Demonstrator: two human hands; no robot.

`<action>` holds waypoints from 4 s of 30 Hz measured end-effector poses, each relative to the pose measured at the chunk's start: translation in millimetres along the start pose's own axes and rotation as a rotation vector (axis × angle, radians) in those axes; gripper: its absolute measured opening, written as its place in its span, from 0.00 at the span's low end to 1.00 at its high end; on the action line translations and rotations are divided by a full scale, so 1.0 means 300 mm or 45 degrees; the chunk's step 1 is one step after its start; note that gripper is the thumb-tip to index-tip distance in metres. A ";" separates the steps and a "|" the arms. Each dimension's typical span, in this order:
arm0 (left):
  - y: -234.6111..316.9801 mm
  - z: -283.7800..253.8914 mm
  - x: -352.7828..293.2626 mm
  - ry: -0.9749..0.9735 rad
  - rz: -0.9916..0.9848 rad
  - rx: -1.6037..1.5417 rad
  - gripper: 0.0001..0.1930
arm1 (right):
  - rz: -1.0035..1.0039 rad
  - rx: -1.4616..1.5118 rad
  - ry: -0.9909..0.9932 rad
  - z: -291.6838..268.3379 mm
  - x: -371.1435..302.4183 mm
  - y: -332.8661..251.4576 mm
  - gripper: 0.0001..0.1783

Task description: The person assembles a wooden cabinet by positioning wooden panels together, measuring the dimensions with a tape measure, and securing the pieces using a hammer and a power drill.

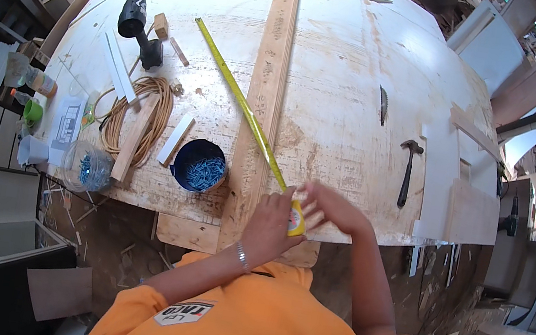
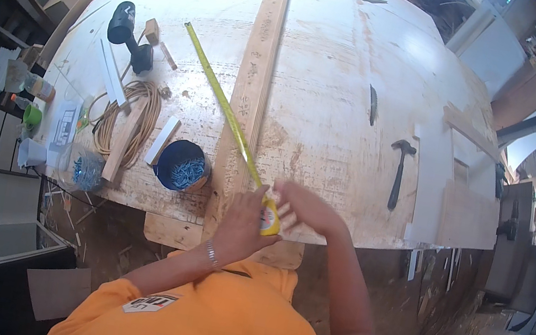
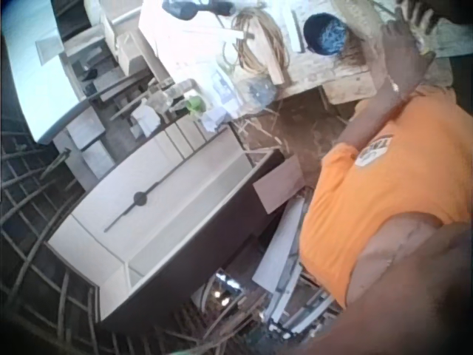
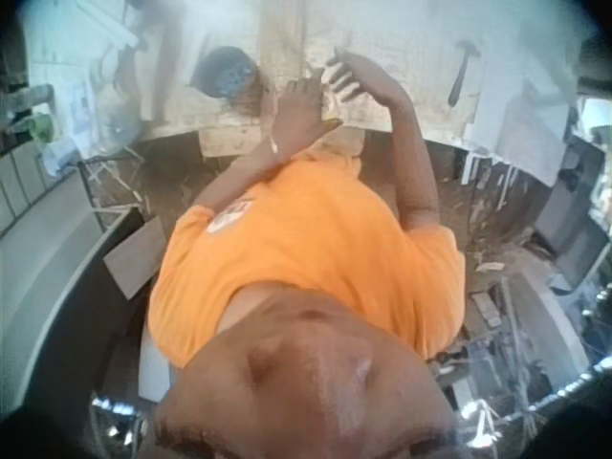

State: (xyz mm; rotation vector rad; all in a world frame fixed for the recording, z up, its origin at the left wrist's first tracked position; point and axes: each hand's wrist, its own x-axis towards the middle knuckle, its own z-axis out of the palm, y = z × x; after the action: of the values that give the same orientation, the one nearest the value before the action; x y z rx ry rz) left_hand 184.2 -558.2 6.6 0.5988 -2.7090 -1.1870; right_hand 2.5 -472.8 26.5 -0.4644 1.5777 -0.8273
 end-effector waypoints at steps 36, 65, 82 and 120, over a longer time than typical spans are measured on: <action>-0.316 -0.018 1.266 -0.569 0.744 1.048 0.07 | 0.168 0.024 1.160 -0.538 -0.532 1.011 0.35; -0.734 -0.204 1.060 -0.112 0.520 0.989 0.10 | 0.578 -0.566 1.725 -0.687 0.164 0.630 0.40; -0.834 -0.097 0.997 0.271 0.155 0.917 0.10 | -0.274 -0.782 2.460 -0.989 0.570 0.506 0.26; -0.879 -0.118 1.000 0.412 -0.031 0.911 0.11 | -0.455 -0.598 1.528 -1.184 0.563 0.361 0.11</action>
State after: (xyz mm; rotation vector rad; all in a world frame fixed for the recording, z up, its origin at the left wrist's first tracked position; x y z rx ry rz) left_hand 0.4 -865.1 -174.5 0.8077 -2.7756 -0.0582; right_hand -356.1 -433.4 -164.0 -0.6419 2.8933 -1.0862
